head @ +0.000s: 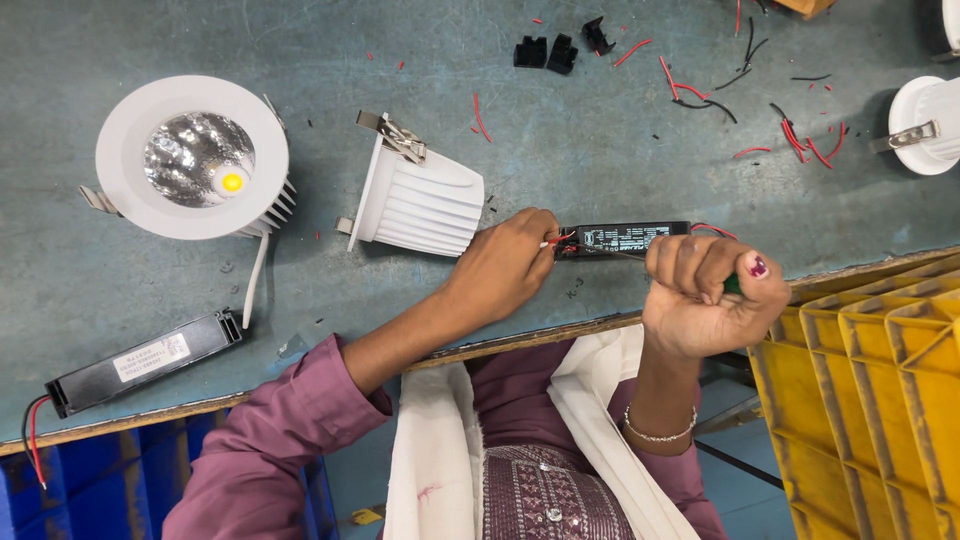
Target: The person assembles LED light fixtures by connecting wires to power drivers and securing them with a screwdriver. They handle multiple light housings and drivers, placing completed units into a yellow crate.
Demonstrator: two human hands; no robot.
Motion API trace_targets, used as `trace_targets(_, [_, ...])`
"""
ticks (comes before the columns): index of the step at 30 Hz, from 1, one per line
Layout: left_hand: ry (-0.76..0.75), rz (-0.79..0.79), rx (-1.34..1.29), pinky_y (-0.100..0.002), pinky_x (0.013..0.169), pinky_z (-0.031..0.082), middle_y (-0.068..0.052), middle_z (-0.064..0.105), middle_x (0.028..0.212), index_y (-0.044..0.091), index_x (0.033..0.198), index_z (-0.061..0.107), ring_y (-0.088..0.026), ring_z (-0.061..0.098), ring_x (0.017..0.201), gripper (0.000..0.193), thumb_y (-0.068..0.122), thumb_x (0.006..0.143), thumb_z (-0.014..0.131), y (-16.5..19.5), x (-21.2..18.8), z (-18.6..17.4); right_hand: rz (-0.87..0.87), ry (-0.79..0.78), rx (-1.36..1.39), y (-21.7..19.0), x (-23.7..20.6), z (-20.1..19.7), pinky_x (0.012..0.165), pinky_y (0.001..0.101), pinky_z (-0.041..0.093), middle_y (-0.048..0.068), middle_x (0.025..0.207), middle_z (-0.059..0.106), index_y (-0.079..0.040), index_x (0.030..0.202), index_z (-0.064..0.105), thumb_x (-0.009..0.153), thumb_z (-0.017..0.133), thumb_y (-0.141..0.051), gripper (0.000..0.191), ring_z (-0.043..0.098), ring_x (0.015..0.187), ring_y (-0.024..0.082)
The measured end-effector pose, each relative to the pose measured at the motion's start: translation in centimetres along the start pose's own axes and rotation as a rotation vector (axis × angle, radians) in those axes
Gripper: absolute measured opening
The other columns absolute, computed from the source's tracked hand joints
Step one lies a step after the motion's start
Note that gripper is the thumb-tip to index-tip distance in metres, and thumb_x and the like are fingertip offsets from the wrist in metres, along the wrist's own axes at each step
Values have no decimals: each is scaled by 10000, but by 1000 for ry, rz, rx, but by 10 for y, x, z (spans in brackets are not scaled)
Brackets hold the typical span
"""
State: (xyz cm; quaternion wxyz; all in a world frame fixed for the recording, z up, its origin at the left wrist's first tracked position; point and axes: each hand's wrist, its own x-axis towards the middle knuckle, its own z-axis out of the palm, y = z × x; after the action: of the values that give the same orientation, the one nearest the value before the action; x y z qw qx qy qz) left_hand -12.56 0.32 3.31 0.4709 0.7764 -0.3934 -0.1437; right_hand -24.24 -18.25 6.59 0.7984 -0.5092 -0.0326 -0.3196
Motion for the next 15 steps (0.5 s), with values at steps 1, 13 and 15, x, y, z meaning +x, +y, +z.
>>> trace_targets(1, [-2, -2, -3, -496, 749, 520, -204, 651, 997, 3, 1041, 575, -420, 663, 872, 155, 117, 943, 610, 1, 0, 0, 1, -4, -2, -1, 1, 0, 480, 321, 147, -9, 488, 195, -128, 598, 235, 998, 395, -331, 476, 127, 445, 122])
trace_targets(13, [2, -22, 7, -504, 749, 518, -202, 649, 991, 1, 1024, 576, -415, 667, 863, 162, 106, 912, 625, 0, -2, 3, 53, -23, -173, -1, 7, 33, 474, 326, 168, 24, 500, 228, -98, 632, 262, 999, 437, -295, 452, 155, 443, 119])
trace_targets(15, [4, -31, 9, -507, 744, 515, -205, 648, 990, -2, 1020, 572, -417, 665, 856, 166, 105, 907, 629, -1, -2, 4, 55, -33, -181, -2, 10, 37, 476, 326, 168, 30, 499, 234, -89, 627, 269, 999, 441, -280, 453, 159, 444, 118])
